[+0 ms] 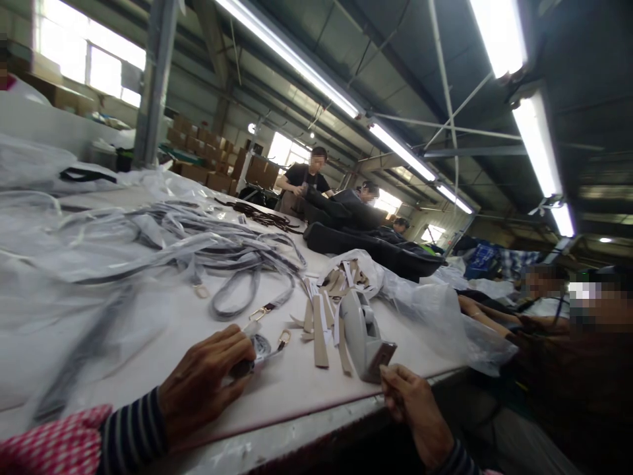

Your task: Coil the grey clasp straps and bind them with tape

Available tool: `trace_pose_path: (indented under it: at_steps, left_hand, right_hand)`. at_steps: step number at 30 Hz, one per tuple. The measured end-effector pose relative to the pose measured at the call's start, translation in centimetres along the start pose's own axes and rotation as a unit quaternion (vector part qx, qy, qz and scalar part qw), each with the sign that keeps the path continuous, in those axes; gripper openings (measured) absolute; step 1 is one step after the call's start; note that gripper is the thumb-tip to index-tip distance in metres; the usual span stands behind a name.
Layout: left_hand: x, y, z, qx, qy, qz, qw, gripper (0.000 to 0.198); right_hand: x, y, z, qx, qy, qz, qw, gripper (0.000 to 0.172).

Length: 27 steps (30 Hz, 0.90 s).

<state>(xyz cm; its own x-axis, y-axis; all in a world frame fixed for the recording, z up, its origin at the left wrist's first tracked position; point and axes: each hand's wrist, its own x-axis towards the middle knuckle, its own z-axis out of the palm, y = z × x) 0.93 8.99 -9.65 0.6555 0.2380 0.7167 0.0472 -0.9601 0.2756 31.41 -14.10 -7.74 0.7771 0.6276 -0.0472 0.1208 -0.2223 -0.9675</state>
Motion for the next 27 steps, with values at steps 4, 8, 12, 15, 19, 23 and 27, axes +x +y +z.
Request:
trace_pose_path:
  at_steps: [4,8,12,15,19,23,27]
  left_hand:
    - [0.0,0.1,0.0,-0.002,-0.005,-0.001,1.0,0.017]
    - [0.0,0.0,0.2,-0.005,-0.008,-0.002,1.0,0.017]
    - [-0.1,0.0,0.5,0.001,-0.004,-0.006,1.0,0.017]
    - [-0.1,0.0,0.5,0.004,0.0,-0.006,1.0,0.016]
    - [0.0,0.2,0.4,0.009,0.0,-0.01,1.0,0.017]
    - [0.0,0.2,0.2,0.011,-0.012,-0.017,1.0,0.018]
    - [-0.1,0.1,0.3,0.007,-0.01,-0.016,1.0,0.017]
  right_hand:
    - [1.4,-0.9,-0.1,0.1,0.066,-0.011,0.993,0.042]
    - [1.3,-0.9,-0.2,0.117,0.051,-0.01,0.992,0.039]
    - [0.2,-1.8,-0.1,0.118,0.042,-0.029,0.992,0.043]
    - [-0.3,-2.6,0.1,0.115,0.046,-0.054,0.991,0.045]
    - [0.1,-2.9,-0.3,0.114,0.051,-0.075,0.989,0.04]
    - [0.9,-3.0,-1.3,0.146,0.103,-0.086,0.98,0.044]
    - [0.8,-3.1,-1.3,0.159,0.116,-0.08,0.977,0.043]
